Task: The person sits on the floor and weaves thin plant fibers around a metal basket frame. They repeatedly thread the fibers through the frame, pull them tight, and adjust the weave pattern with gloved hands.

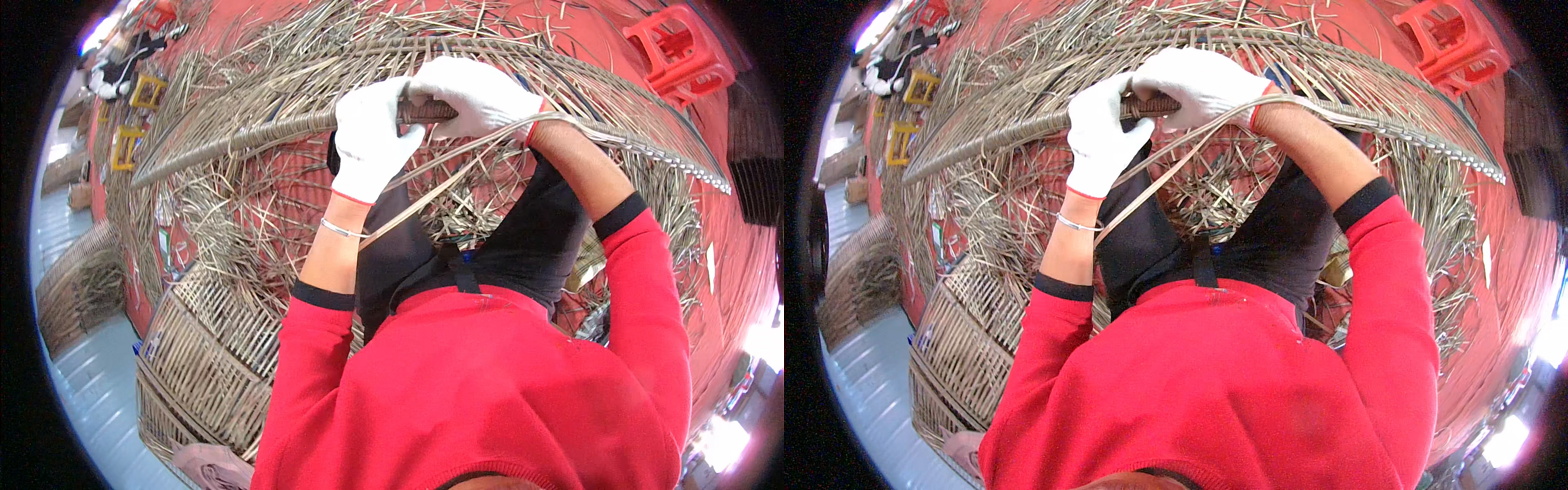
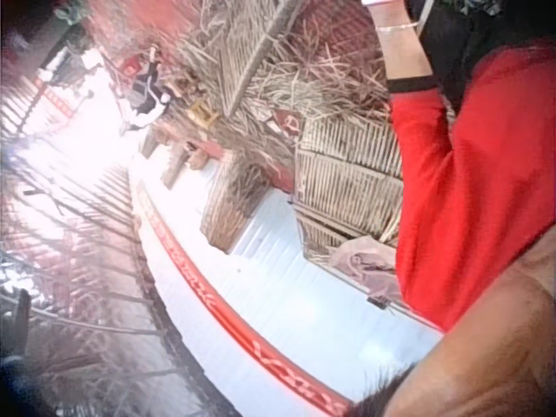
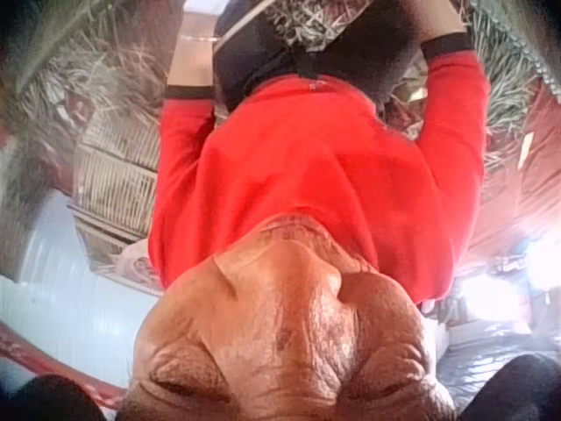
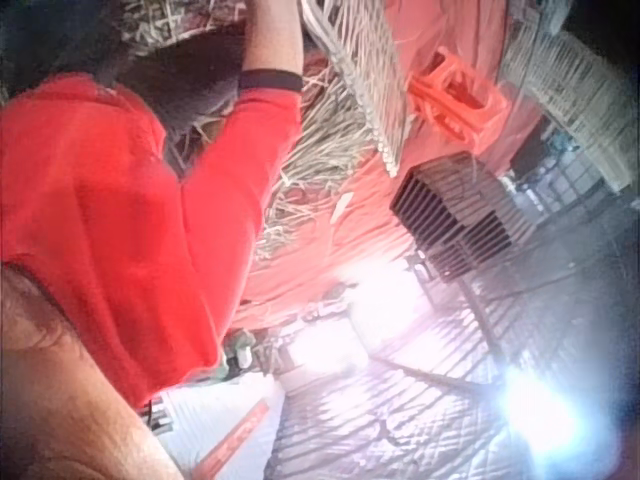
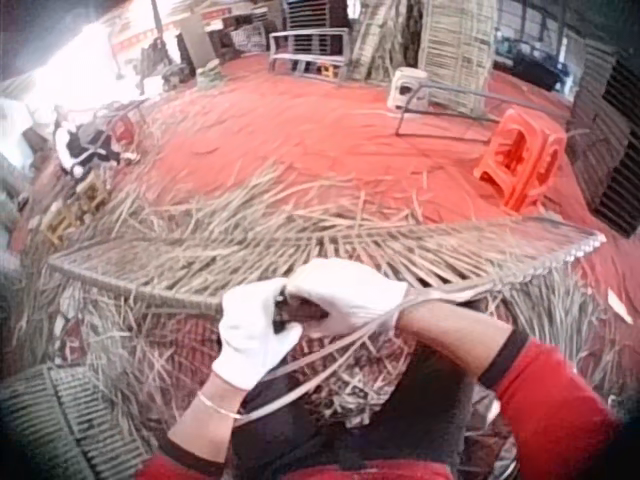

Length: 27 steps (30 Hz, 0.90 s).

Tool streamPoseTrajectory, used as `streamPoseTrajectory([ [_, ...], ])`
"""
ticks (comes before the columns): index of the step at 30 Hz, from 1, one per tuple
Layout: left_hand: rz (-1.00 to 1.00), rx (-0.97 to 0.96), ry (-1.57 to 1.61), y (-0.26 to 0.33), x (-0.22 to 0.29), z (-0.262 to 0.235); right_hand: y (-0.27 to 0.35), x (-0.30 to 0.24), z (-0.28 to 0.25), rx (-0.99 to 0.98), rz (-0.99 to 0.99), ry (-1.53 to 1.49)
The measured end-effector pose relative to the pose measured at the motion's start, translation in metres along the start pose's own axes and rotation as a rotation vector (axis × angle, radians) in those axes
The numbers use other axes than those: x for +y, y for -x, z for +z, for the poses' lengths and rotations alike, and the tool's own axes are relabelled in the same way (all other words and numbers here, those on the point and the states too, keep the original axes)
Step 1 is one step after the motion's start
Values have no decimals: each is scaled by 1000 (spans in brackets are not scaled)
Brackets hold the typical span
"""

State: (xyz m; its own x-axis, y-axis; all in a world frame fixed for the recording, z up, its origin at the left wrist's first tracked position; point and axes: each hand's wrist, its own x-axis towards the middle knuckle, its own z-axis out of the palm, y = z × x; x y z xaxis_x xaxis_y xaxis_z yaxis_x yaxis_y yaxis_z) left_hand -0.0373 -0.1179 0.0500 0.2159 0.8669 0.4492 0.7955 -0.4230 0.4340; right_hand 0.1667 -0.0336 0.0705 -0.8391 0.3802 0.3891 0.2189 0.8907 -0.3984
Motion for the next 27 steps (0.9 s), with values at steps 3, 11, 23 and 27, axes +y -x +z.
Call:
streamPoseTrajectory([
  [3, 56, 48, -66, 5, -6, 5, -8, 4, 0, -105, 70, -97],
  [11, 165, 234, -132, 16, -14, 21, -3, 6, 4, -123, 57, -15],
  [23, 105, 170, -167, 13, -8, 19, 1, 9, 8, -120, -54, -45],
  [27, 57, 91, -139, 12, -7, 18, 10, -6, 6, 85, -67, 78],
])
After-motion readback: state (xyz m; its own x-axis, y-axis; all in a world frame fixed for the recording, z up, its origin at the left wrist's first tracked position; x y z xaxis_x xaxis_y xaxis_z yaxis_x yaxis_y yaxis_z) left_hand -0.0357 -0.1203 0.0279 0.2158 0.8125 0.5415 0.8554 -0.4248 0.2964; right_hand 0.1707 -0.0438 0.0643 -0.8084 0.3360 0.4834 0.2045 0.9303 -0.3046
